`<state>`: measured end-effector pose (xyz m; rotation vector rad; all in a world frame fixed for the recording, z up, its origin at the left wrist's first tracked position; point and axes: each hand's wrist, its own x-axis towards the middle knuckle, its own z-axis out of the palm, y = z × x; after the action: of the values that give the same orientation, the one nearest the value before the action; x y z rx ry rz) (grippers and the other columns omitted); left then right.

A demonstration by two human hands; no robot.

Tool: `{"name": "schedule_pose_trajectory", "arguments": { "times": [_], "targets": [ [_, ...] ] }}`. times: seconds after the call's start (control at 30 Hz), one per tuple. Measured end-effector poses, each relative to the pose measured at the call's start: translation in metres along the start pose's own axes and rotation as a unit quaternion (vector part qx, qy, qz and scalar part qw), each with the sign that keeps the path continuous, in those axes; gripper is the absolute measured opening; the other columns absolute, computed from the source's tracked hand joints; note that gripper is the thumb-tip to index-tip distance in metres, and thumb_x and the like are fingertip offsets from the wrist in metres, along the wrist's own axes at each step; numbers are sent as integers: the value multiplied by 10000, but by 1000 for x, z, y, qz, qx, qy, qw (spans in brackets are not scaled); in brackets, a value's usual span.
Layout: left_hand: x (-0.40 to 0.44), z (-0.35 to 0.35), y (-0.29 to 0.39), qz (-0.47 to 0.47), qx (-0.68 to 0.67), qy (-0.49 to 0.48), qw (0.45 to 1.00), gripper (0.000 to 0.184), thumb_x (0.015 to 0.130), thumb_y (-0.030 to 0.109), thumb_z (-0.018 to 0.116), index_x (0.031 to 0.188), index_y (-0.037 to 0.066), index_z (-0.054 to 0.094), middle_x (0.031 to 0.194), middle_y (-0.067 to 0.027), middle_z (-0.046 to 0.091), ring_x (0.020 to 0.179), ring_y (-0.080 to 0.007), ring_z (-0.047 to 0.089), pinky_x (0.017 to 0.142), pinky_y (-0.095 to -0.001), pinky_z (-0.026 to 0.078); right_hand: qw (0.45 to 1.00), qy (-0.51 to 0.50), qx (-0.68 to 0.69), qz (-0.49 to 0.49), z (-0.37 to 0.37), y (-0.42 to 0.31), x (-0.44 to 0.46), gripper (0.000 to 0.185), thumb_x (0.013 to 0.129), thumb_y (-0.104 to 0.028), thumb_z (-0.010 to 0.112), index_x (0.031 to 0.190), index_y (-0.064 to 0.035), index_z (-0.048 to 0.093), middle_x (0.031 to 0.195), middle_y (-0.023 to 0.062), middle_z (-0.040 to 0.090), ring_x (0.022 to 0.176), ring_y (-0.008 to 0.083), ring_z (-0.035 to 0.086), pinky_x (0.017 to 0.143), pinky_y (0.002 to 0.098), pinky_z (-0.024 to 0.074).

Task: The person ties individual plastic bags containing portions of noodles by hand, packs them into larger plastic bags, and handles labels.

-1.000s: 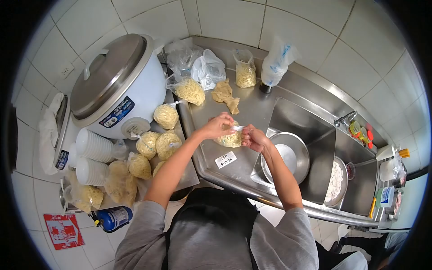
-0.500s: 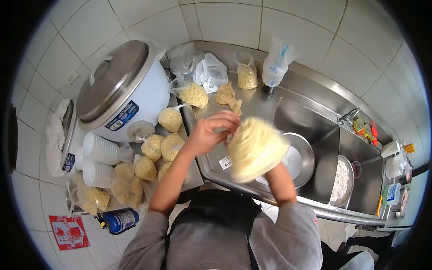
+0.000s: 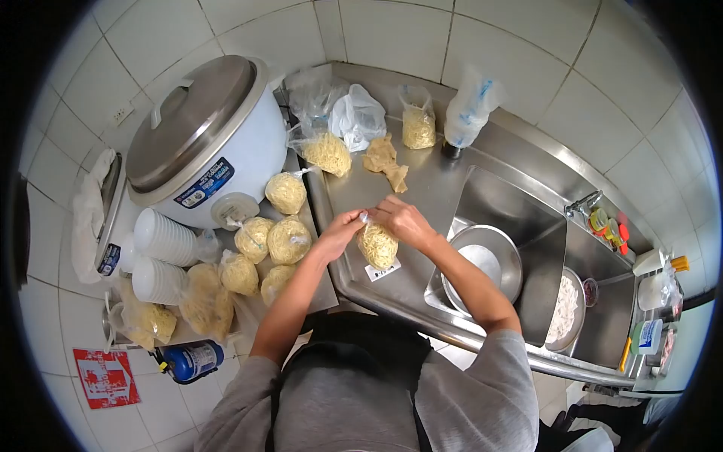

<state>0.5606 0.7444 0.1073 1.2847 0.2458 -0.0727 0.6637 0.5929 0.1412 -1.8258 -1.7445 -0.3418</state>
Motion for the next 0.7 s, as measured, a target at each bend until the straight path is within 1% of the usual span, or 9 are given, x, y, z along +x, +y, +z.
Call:
{"name": "schedule_pose_trajectory", "arguments": {
  "times": [0.1,0.2,0.3,0.33,0.37,0.43,0.47,0.57,0.7],
  "targets": [
    [0,-5,-4,-47,-10,-3,999,280,925,150,442,1148,7,532,1023,4,571,915,-69,503,834,-230,391,992,-51,-72,-86,1,7,-4,178,694,-58,590,872,-45,598,828,55,552,795,223,542,584,297,497],
    [4,-1,-7,-26,22,12,999,252,913,127,452,1108,7,557,1023,-11,575,900,-77,508,790,-231,407,997,-2,-21,-71,2,4,-6,134,689,-48,620,818,-38,586,838,79,549,777,250,534,596,324,489],
    [22,6,-35,16,155,159,975,229,903,122,464,1054,-2,583,978,-25,577,849,-87,523,753,-238,421,986,108,10,128,24,-23,-23,144,687,-41,658,824,-41,612,830,102,553,775,264,533,625,353,479],
    [22,10,-42,71,223,232,944,204,886,128,509,998,-14,604,912,-33,571,791,-93,536,708,-240,437,976,122,51,173,38,-31,-30,148,685,-34,682,826,-35,639,828,117,561,779,279,533,656,378,467],
    [28,11,-50,87,200,242,945,199,881,126,520,991,-15,607,904,-32,567,780,-93,537,702,-238,440,955,149,88,240,50,-37,-29,138,700,-40,664,834,-15,652,794,131,573,755,290,539,653,374,462],
    [29,15,-71,107,156,260,947,192,870,123,541,977,-19,612,888,-30,559,758,-92,540,691,-235,445,906,131,144,376,66,-35,-32,115,718,-42,641,819,13,646,770,147,586,726,294,546,647,364,458],
    [28,17,-71,133,123,271,945,187,857,141,568,944,-16,621,918,-40,561,753,-85,540,666,-232,451,906,141,140,375,71,-32,-34,120,727,-50,631,824,18,646,769,149,595,708,277,564,644,349,466],
    [25,11,-66,99,98,232,963,197,845,149,575,930,-24,616,927,-63,556,760,-110,551,692,-245,452,894,166,134,394,77,-32,-35,139,747,-71,608,827,36,646,759,155,619,660,236,606,631,313,485],
    [22,16,-63,152,204,267,930,182,827,133,570,881,-38,598,893,-89,541,778,-150,544,708,-273,445,852,184,143,468,81,-38,-29,173,746,-101,600,797,60,641,726,165,635,626,208,628,610,295,492]
  ]
}}
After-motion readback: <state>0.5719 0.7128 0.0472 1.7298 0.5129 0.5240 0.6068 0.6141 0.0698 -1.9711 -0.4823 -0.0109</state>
